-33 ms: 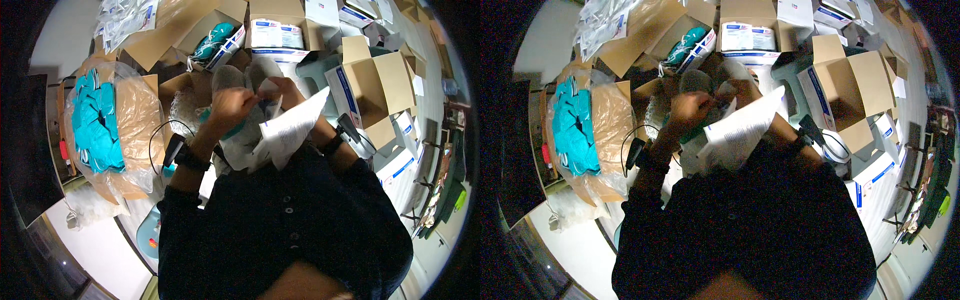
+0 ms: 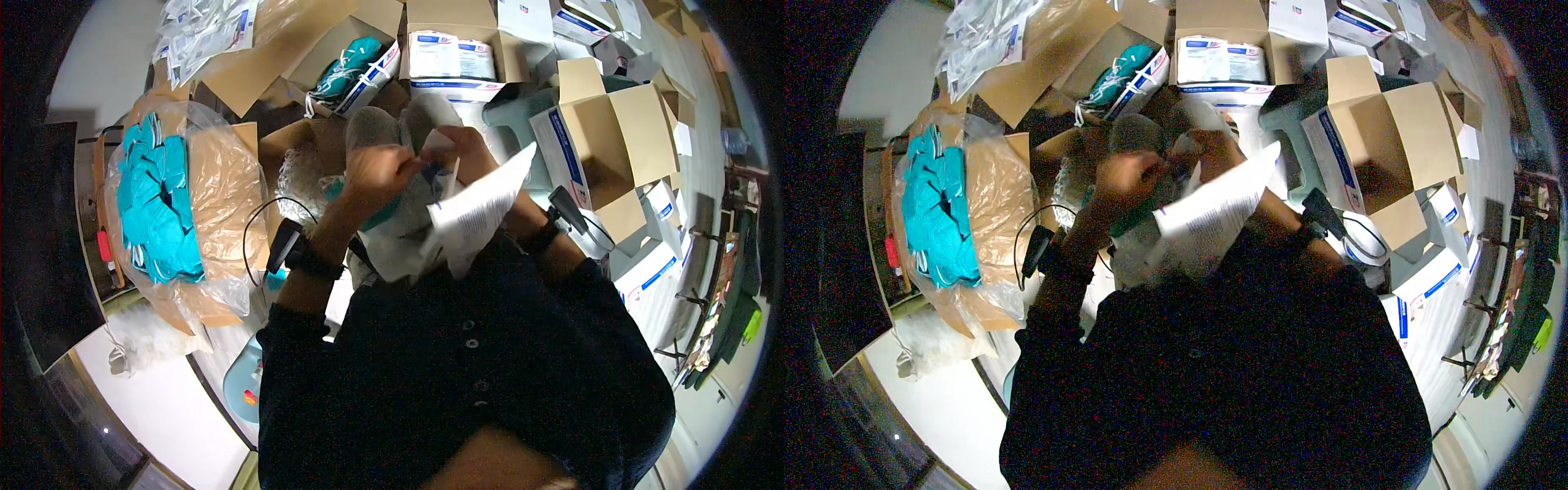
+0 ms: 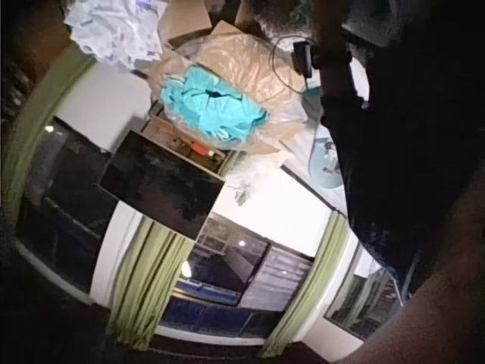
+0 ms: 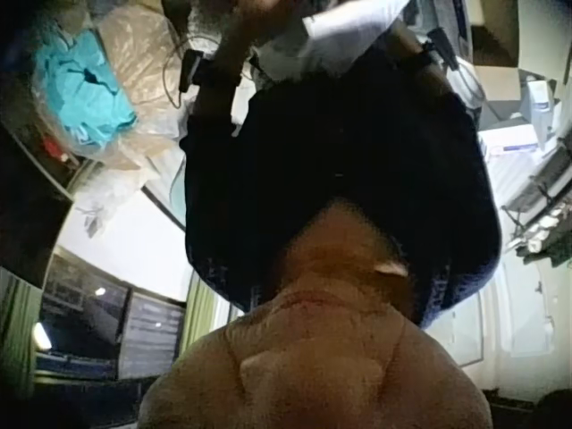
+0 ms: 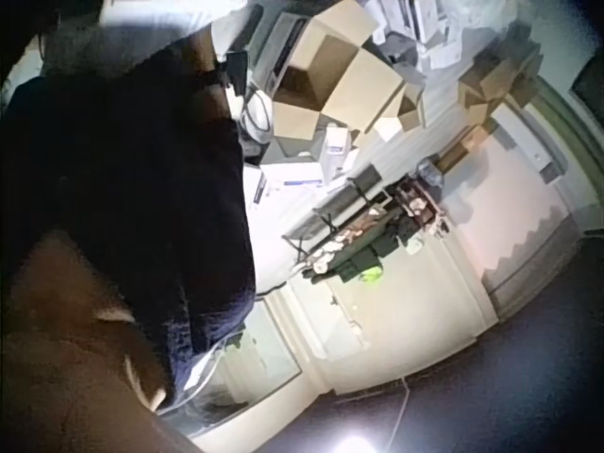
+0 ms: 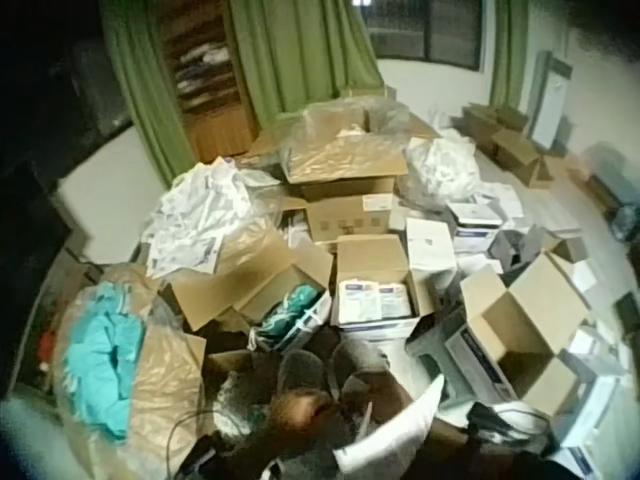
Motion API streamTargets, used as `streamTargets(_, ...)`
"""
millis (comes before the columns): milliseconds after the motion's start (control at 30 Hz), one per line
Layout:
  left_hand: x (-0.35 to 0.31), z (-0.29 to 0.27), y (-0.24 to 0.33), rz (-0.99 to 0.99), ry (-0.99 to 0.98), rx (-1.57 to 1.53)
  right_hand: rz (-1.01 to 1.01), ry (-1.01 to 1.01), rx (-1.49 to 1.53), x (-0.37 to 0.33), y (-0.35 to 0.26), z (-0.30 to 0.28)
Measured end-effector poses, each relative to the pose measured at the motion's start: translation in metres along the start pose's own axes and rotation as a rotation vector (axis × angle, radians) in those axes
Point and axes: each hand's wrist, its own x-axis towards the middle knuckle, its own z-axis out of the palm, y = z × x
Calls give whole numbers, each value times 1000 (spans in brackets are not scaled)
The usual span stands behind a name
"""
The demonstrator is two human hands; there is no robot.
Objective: Sorting medical face masks and placing them into white product boxes.
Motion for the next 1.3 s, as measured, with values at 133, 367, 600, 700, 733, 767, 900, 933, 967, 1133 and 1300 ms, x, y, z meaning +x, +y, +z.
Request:
streamTargets(133,8,3,-4,14,-72,-79,-32,108,188,1,20,12)
streamTargets(367,-17,33,26,341,294,175,180,215,-188,13,17,18)
streamTargets(600,-67,-23,80,310,382,-237,41,268,-130,-9,-2,-15)
streamTargets(700,-77,-21,72,175,654,-433,-6,358,-60,-5,0,-30)
streamTargets(733,-77,-19,64,103,645,-402,-12,370,-40,-3,7,-40)
streamTargets(767,-78,-18,53,31,647,-368,-20,357,-22,0,15,-48)
streamTargets(900,-72,-3,13,-144,724,-312,-7,225,400,6,-7,-51)
streamTargets(933,-68,-3,9,-184,744,-254,-2,256,300,-1,-10,-52)
streamTargets(967,-63,-5,6,-227,767,-188,0,280,205,-4,-15,-52)
streamTargets(1133,-46,4,-8,-302,865,-403,-12,211,194,-10,-12,-39)
streamTargets(1300,-34,14,-3,-282,956,-551,-159,-128,95,-7,16,-37)
